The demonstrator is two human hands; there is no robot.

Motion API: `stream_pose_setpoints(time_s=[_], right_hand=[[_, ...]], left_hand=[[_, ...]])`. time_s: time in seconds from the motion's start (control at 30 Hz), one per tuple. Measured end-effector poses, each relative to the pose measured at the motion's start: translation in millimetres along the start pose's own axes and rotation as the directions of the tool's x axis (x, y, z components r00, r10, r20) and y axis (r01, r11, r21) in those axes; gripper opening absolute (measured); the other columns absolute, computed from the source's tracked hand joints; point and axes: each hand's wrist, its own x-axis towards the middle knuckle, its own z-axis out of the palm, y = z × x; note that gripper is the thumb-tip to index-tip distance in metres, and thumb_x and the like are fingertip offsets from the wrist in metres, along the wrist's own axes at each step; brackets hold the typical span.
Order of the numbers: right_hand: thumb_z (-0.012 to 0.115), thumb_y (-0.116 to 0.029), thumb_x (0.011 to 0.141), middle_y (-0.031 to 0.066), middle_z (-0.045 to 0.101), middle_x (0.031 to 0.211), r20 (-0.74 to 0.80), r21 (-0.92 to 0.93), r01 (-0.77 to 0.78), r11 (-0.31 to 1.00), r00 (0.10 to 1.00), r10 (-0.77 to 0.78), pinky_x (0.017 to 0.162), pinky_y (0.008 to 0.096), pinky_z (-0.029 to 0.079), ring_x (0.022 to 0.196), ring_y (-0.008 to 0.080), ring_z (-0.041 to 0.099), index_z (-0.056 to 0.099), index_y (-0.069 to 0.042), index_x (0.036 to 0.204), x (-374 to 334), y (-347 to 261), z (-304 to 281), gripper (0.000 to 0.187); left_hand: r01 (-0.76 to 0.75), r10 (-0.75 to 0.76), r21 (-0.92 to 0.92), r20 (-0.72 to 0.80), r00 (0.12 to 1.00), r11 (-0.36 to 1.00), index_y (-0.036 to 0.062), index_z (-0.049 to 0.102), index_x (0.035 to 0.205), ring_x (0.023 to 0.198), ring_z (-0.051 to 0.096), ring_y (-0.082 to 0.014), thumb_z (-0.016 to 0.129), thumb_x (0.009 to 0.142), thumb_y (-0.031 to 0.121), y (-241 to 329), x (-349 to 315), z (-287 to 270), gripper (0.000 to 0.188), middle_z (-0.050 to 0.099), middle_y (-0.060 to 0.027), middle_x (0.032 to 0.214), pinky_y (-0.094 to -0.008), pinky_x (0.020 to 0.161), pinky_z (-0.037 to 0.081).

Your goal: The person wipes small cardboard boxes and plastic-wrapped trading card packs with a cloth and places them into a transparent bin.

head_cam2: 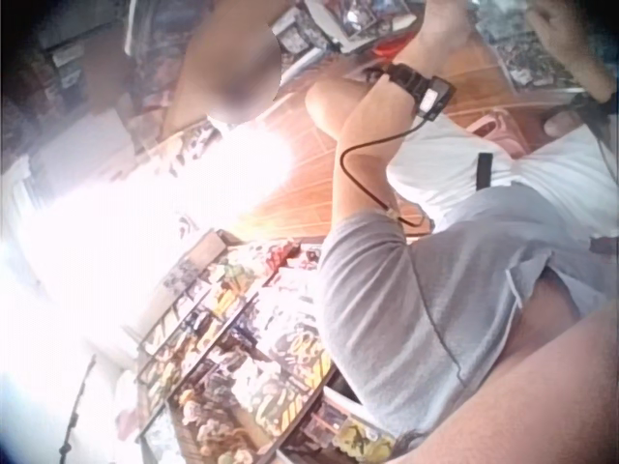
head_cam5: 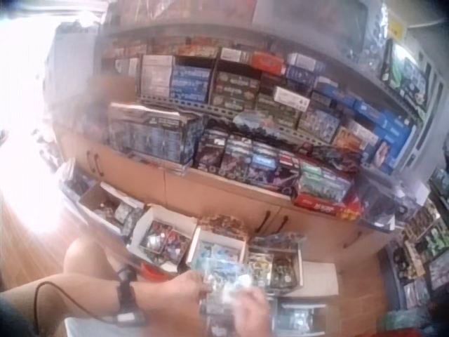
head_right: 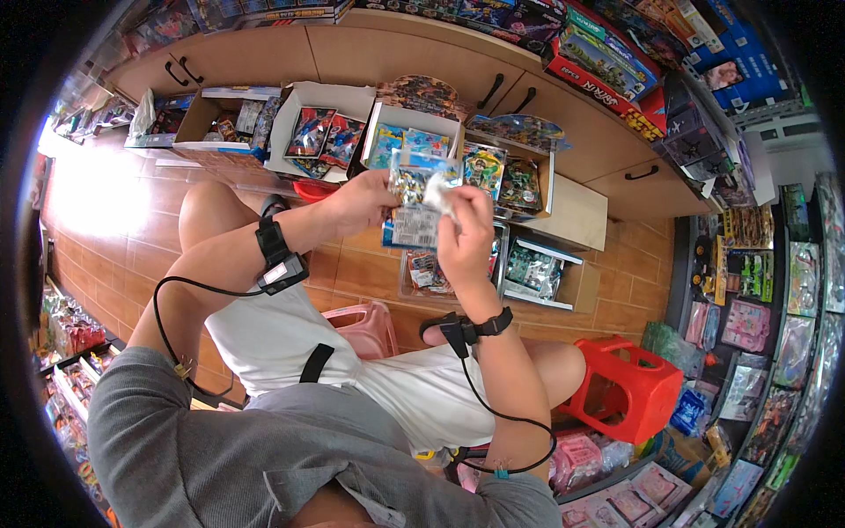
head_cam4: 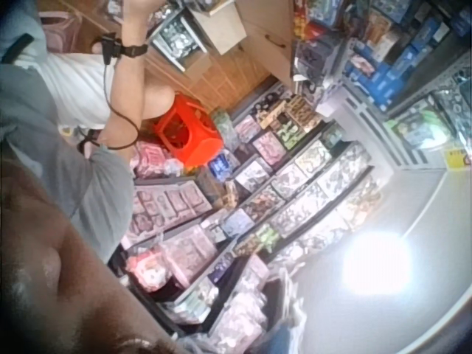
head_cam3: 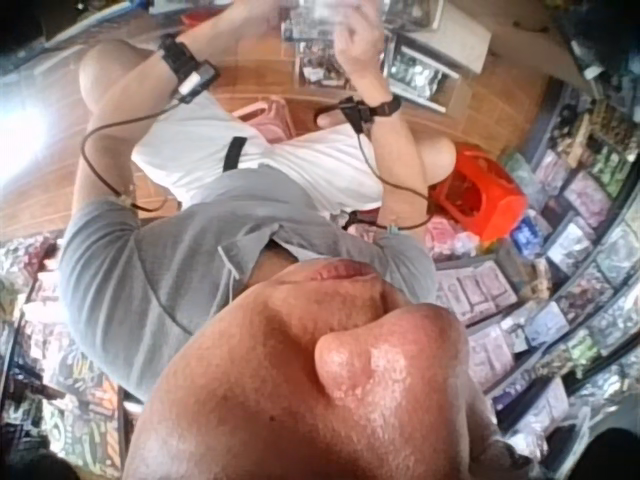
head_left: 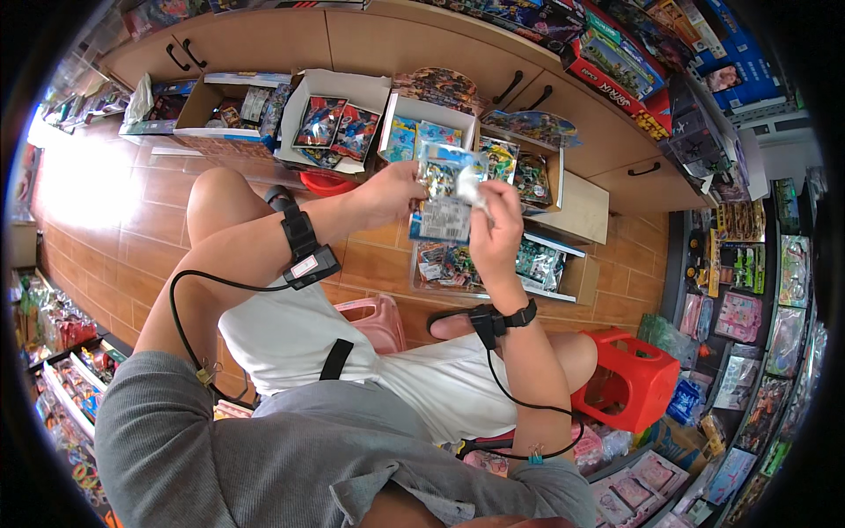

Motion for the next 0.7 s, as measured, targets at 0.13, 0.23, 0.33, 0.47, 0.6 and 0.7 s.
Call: stream_pose_setpoints(time_s=[0.13, 0.23, 0.33, 0.47, 0.6, 0.7], right_hand=[[0.06, 0.002, 0.088, 0.017, 0.056, 0.115, -0.028, -0.062, -0.079, 0.995, 0.997, 0.078, 0.084, 0.0384, 0.05, 0.1, 0.0325, 0.059, 0.066, 0.002, 0.118, 0.2, 3.1, -0.1, 0.03], [0.059, 0.001, 0.09, 0.0176, 0.055, 0.115, 0.045, -0.337, 0.154, 0.929, 0.988, -0.148, 0.084, 0.0398, 0.05, 0.101, 0.0332, 0.058, 0.064, 0.002, 0.12, 2.4, 2.5, 2.7, 0.031], [0.056, -0.003, 0.093, 0.0189, 0.055, 0.113, -0.004, -0.188, -0.105, 0.977, 0.994, 0.106, 0.084, 0.0415, 0.049, 0.099, 0.0359, 0.058, 0.064, 0.004, 0.113, -3.0, 22.9, -1.4, 0.023], [0.054, -0.008, 0.095, 0.0174, 0.057, 0.1, 0.005, -0.051, -0.372, 0.927, 0.928, 0.373, 0.075, 0.0396, 0.048, 0.086, 0.0328, 0.059, 0.061, 0.009, 0.104, -1.3, 34.8, -11.5, 0.02], [0.065, -0.011, 0.092, 0.0152, 0.058, 0.101, -0.066, -0.102, -0.172, 0.98, 0.984, 0.166, 0.073, 0.0387, 0.05, 0.083, 0.0307, 0.061, 0.064, 0.004, 0.104, 6.2, 13.2, -12.0, 0.02], [0.075, -0.015, 0.084, 0.0142, 0.058, 0.102, 0.037, -0.205, 0.058, 0.977, 0.998, -0.051, 0.074, 0.0387, 0.051, 0.086, 0.0315, 0.062, 0.066, 0.002, 0.106, 5.8, -5.3, 0.8, 0.029]], left_hand=[[0.06, -0.062, 0.04, 0.06, 0.996, 0.997, 0.0009, 0.053, 0.13, 0.075, 0.066, -0.0093, 0.055, 0.094, -0.003, -14.3, -6.7, 8.7, 0.037, 0.069, -0.0041, 0.097, -0.0244, 0.062, 0.053], [0.016, -0.018, 0.035, 0.07, 0.997, 0.999, 0.002, 0.052, 0.132, 0.075, 0.066, -0.0093, 0.055, 0.094, -0.002, -7.2, -12.9, 9.6, 0.038, 0.069, -0.0035, 0.096, -0.0248, 0.062, 0.054], [-0.007, 0.007, -0.063, -0.006, 1.0, 0.998, 0.0025, 0.05, 0.133, 0.095, 0.068, -0.0142, 0.051, 0.095, -0.004, 9.0, -17.1, 19.2, 0.039, 0.067, -0.0071, 0.11, -0.0302, 0.078, 0.056], [-0.1, 0.075, -0.175, -0.144, 0.987, 0.979, 0.001, 0.049, 0.135, 0.111, 0.065, -0.021, 0.045, 0.098, -0.005, 23.9, -15.0, 20.6, 0.038, 0.064, -0.0116, 0.124, -0.0382, 0.092, 0.057], [-0.13, 0.103, -0.111, -0.226, 0.969, 0.985, 0.0, 0.049, 0.134, 0.108, 0.066, -0.0232, 0.045, 0.097, -0.007, 21.9, -10.7, 17.6, 0.039, 0.064, -0.0139, 0.123, -0.0398, 0.089, 0.059], [-0.131, 0.089, -0.139, -0.271, 0.958, 0.982, -0.0025, 0.047, 0.134, 0.106, 0.066, -0.0254, 0.046, 0.094, -0.009, 14.9, -9.1, 21.2, 0.04, 0.064, -0.0155, 0.121, -0.0399, 0.085, 0.058]])
